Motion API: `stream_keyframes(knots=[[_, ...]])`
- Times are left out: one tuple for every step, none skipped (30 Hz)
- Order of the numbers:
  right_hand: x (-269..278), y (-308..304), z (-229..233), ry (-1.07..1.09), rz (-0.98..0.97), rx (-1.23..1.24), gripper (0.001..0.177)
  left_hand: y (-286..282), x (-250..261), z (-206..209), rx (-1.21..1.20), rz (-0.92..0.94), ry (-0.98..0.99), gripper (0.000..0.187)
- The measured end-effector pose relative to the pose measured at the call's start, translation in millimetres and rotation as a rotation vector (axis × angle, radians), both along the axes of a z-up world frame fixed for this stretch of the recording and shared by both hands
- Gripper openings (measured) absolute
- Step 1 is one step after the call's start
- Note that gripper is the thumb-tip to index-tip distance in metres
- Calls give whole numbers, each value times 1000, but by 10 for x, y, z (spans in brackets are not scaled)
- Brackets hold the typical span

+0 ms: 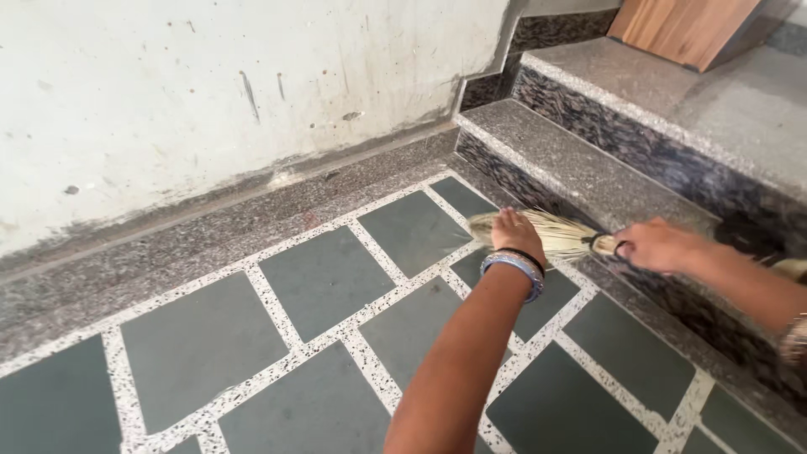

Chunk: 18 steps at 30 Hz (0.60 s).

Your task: The person sweeps a tiled floor using a traditional straw broom. They move debris from the center of the room toward the base of a staircase, sweeping along the wall and under the steps.

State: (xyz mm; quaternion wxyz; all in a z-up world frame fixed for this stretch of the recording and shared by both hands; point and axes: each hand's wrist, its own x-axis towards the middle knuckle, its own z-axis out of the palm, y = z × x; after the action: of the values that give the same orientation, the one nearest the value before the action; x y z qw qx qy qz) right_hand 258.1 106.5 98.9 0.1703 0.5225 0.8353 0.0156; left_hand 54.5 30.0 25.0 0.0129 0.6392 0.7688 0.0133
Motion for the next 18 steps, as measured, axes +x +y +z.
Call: stream_keyframes(knots=[[-7,78,-209,16,-57,-26,37,-49,-9,28,-20,-2,-5,73],[43,151,-426,32,-114,-53,36,-100,-30,54,-40,-3,-9,73],[41,211,-683,19,-16,18,31,-152,-97,82,-58,8,-14,73],[12,240,-949,7,80,90,30,-203,-127,106,-73,10,-4,73],[-20,209,-1205,13,175,61,33,-256,-150,116,-91,19,4,73],[-60,193,-1337,19,272,32,39,-296,-187,127,-109,28,11,73],[-115,158,-1394,31,248,-45,35,-349,-214,105,-87,43,33,73],[-221,94,-1411,41,225,-123,34,-392,-249,84,-66,59,56,72],[-282,71,-1312,52,194,-193,36,-385,-250,100,-36,64,81,71],[-336,89,-1140,90,234,-154,35,-387,-274,107,-59,86,57,75],[-393,139,-927,122,276,-112,35,-390,-312,112,-77,109,27,80],[-431,182,-743,153,319,-69,36,-375,-319,115,-95,133,-4,84],[-439,242,-592,153,261,-66,37,-359,-338,106,-73,150,23,81],[-400,335,-468,153,203,-62,39,-351,-376,92,-52,167,49,78],[-354,427,-451,150,146,-60,43,-348,-369,69,-34,184,72,75],[-316,537,-526,183,92,-82,43,-356,-374,60,-49,199,75,75],[-257,691,-640,221,34,-103,44,-392,-425,69,-65,210,84,75],[-192,877,-790,258,-23,-124,46,-441,-462,86,-81,221,92,76]])
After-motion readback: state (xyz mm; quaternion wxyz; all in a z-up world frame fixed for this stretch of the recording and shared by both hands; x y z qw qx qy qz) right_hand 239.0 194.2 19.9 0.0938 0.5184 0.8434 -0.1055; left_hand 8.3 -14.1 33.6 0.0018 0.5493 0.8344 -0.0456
